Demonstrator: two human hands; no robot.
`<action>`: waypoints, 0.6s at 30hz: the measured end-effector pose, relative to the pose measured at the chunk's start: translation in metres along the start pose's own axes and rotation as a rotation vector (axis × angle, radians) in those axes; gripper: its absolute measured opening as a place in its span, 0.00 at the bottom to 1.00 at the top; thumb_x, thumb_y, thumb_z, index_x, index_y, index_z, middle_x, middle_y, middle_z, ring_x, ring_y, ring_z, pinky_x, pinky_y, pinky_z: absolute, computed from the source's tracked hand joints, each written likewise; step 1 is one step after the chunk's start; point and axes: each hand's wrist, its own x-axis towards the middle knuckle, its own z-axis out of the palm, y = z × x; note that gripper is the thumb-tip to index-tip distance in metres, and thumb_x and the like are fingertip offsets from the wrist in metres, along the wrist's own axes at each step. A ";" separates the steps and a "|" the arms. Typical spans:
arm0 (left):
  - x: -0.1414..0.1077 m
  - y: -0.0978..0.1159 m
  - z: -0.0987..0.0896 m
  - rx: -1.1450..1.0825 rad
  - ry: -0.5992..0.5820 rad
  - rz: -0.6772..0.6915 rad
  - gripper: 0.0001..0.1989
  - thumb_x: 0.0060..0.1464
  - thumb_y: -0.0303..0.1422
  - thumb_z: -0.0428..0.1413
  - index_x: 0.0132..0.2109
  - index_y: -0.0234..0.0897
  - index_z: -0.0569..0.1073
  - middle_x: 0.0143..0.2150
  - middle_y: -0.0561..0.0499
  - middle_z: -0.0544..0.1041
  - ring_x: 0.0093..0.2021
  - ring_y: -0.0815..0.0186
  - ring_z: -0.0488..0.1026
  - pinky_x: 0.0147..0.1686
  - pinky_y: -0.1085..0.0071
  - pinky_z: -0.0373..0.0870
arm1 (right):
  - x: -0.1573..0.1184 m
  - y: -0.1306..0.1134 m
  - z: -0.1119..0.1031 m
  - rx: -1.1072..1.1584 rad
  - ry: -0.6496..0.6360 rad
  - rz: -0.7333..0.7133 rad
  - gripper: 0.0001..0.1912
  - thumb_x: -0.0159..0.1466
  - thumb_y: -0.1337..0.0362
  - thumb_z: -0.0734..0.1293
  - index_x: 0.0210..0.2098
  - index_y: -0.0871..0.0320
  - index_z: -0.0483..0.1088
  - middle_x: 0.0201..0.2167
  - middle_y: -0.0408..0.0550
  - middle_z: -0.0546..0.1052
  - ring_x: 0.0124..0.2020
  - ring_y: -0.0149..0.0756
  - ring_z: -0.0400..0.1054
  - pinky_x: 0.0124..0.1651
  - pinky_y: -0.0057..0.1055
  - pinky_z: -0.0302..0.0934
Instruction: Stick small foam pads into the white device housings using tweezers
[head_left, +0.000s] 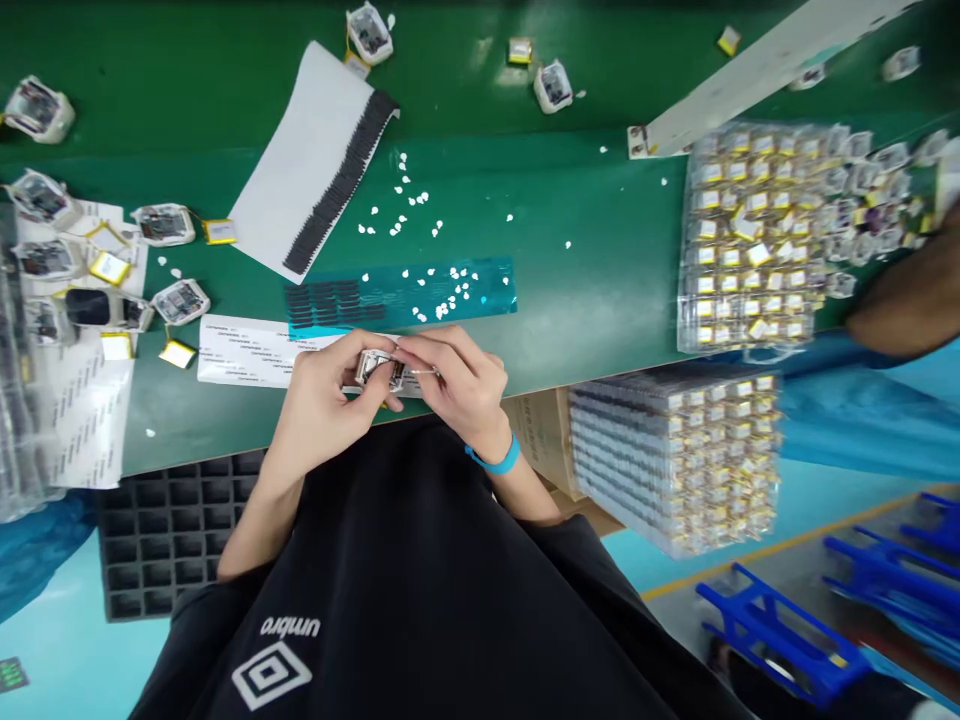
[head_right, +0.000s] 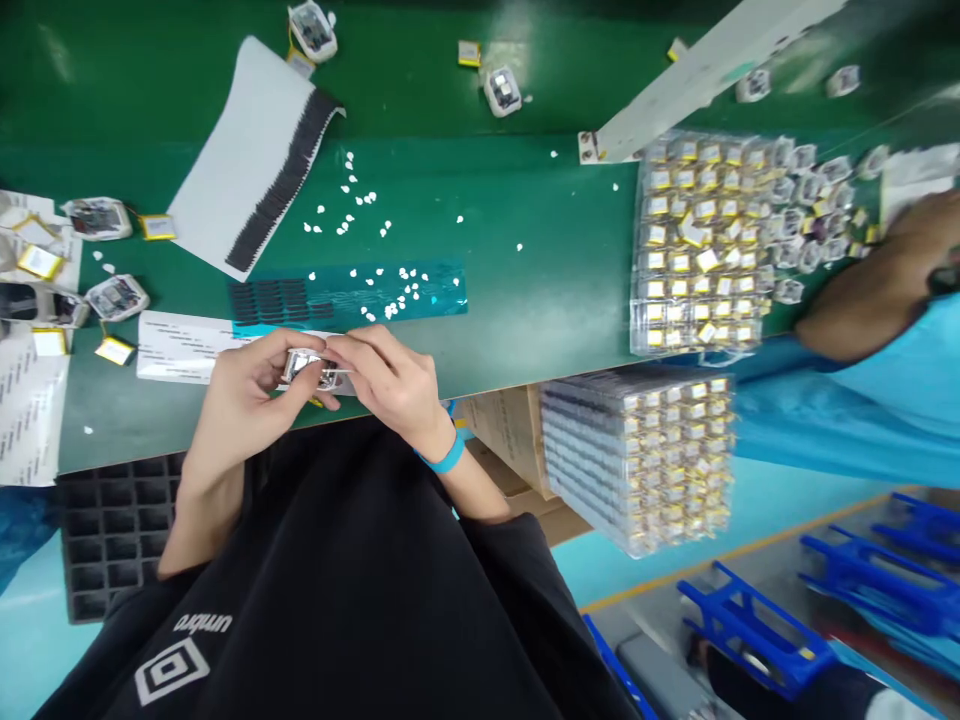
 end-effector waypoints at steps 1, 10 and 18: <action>0.000 0.000 0.000 -0.065 -0.018 -0.022 0.05 0.63 0.29 0.58 0.45 0.39 0.78 0.29 0.56 0.82 0.25 0.63 0.84 0.27 0.72 0.78 | -0.001 0.000 -0.003 -0.016 0.008 -0.016 0.07 0.74 0.68 0.67 0.45 0.53 0.79 0.38 0.42 0.84 0.35 0.28 0.79 0.35 0.23 0.71; 0.006 -0.002 -0.010 -0.334 -0.149 0.007 0.04 0.61 0.29 0.64 0.43 0.39 0.81 0.30 0.55 0.81 0.19 0.63 0.81 0.20 0.72 0.78 | 0.004 0.009 -0.036 -0.178 -0.202 -0.328 0.17 0.77 0.71 0.60 0.56 0.55 0.77 0.42 0.43 0.85 0.35 0.27 0.79 0.32 0.25 0.69; 0.006 -0.003 -0.008 -0.344 -0.126 0.020 0.07 0.61 0.35 0.67 0.41 0.39 0.78 0.29 0.52 0.81 0.18 0.60 0.80 0.16 0.71 0.75 | 0.017 0.015 -0.033 -0.229 -0.163 -0.129 0.21 0.75 0.76 0.58 0.60 0.56 0.74 0.53 0.47 0.85 0.44 0.30 0.82 0.34 0.25 0.71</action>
